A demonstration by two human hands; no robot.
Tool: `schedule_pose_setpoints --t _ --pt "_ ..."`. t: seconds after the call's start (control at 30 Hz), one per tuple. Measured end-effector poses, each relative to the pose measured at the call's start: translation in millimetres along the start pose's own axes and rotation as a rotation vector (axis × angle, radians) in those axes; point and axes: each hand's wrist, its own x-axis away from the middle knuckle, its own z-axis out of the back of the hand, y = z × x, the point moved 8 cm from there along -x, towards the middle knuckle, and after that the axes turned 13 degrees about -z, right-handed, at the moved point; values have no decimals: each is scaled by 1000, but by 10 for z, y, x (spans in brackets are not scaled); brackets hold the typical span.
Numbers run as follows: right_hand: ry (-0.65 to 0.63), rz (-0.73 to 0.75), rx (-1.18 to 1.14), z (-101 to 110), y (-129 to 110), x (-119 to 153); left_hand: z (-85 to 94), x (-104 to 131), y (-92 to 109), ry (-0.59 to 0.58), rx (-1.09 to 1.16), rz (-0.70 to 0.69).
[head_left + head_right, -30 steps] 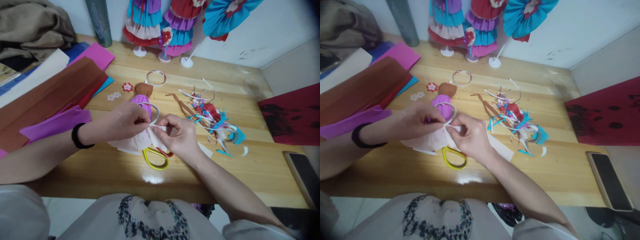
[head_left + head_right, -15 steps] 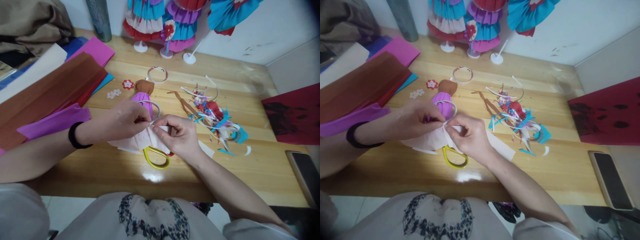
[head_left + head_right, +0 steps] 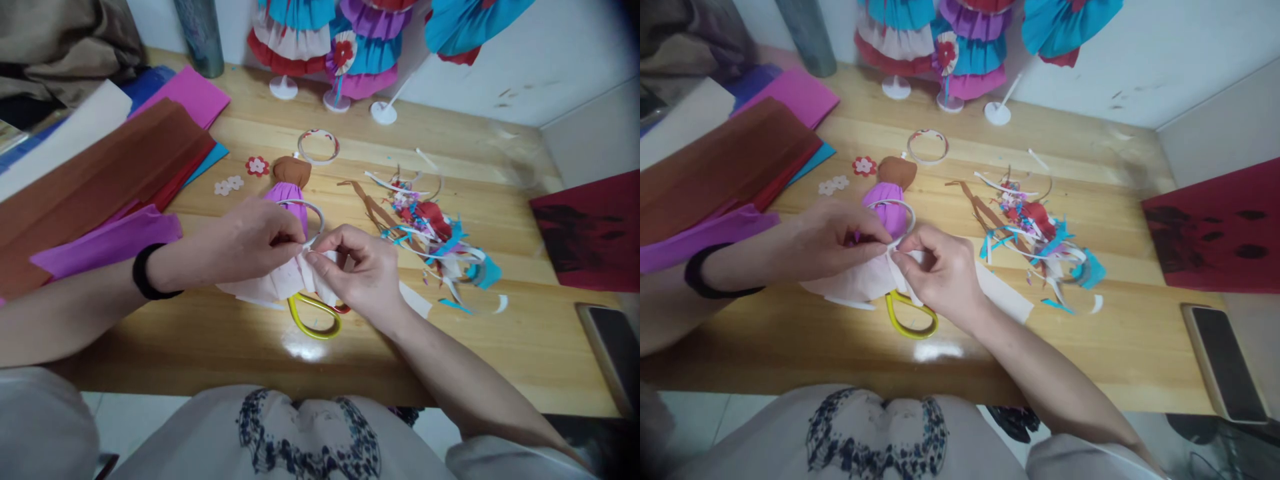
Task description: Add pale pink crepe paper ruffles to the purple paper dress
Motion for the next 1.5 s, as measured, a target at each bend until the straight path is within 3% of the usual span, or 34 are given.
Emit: schedule_pose_setpoints --t 0.5,0.97,1.1,1.3,1.5 --pt "42 29 -1 11 19 8 -6 5 -11 -7 -63 55" --pt "13 42 139 48 -54 -88 16 1 65 36 21 -88" --pt "-16 90 187 85 -137 -97 34 -13 39 45 68 -52" --pt "-56 49 201 132 -150 -56 30 -19 -30 23 48 51" --pt "-80 106 169 71 -170 -28 42 -15 -17 2 34 54"
